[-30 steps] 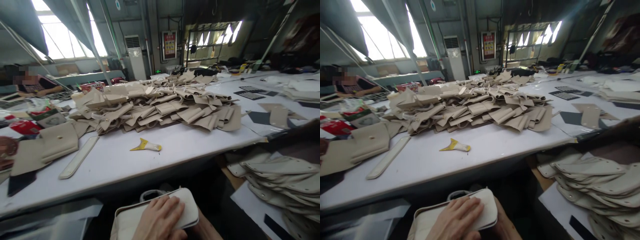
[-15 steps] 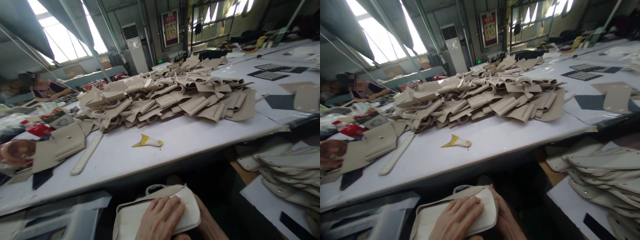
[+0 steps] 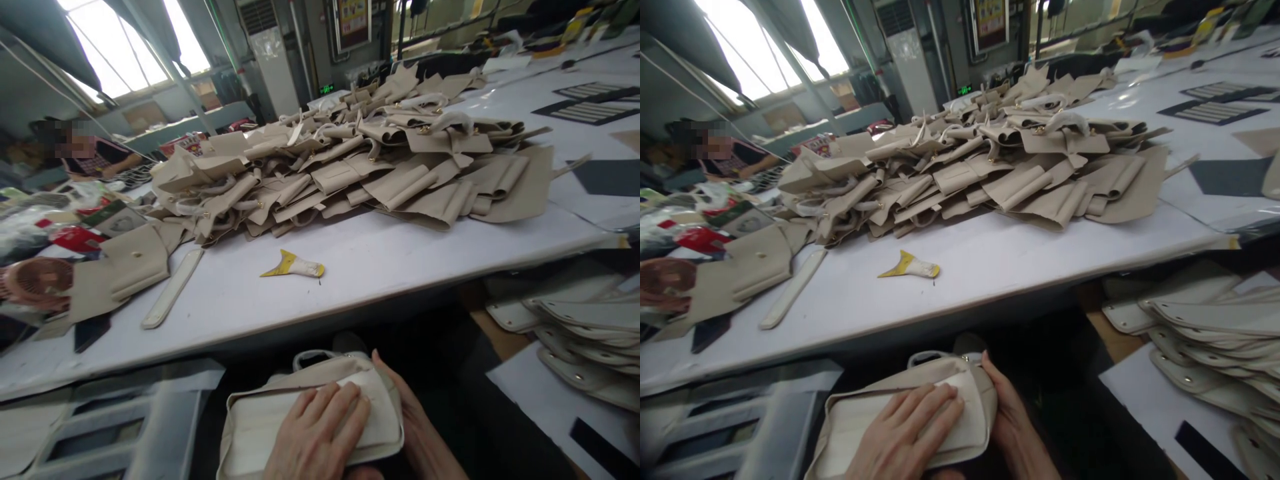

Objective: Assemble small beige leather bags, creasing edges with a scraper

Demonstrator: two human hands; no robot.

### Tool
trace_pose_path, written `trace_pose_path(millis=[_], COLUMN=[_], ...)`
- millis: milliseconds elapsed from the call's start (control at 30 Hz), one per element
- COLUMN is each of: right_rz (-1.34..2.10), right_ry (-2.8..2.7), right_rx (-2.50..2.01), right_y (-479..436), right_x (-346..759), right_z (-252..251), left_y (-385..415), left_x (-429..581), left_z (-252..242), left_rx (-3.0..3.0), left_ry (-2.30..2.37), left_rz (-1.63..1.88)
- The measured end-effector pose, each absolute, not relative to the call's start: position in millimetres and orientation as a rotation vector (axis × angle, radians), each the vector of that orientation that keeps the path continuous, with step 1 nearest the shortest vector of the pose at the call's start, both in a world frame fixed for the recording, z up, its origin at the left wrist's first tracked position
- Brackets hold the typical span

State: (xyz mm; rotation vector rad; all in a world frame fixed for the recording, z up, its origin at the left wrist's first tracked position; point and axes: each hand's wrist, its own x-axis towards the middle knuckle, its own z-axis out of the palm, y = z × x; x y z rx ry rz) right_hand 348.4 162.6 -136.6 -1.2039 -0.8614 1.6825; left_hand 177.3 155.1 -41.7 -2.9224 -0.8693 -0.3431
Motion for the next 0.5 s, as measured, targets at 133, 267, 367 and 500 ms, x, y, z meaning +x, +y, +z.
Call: trace_pose_path(millis=[133,267,367,500], right_rz=[1.665,1.575,1.617,1.671], right_ry=[-0.809,-0.799,-0.802,-0.814], right_rx=[-1.249,-1.296,-1.304,-1.304], right_y=[141,104,103,133], right_x=[358,371,372,355], right_z=[-136,-133,-135,-146], left_y=[158,159,155,150], left_x=[177,176,174,173], left_z=[-39,-41,-47,-52], left_rx=[-2.918,-2.931,-2.916,-2.927], left_ry=[-0.85,-0.846,-0.87,-0.936], left_rz=[-0.309,-0.235,-0.171,-0.133])
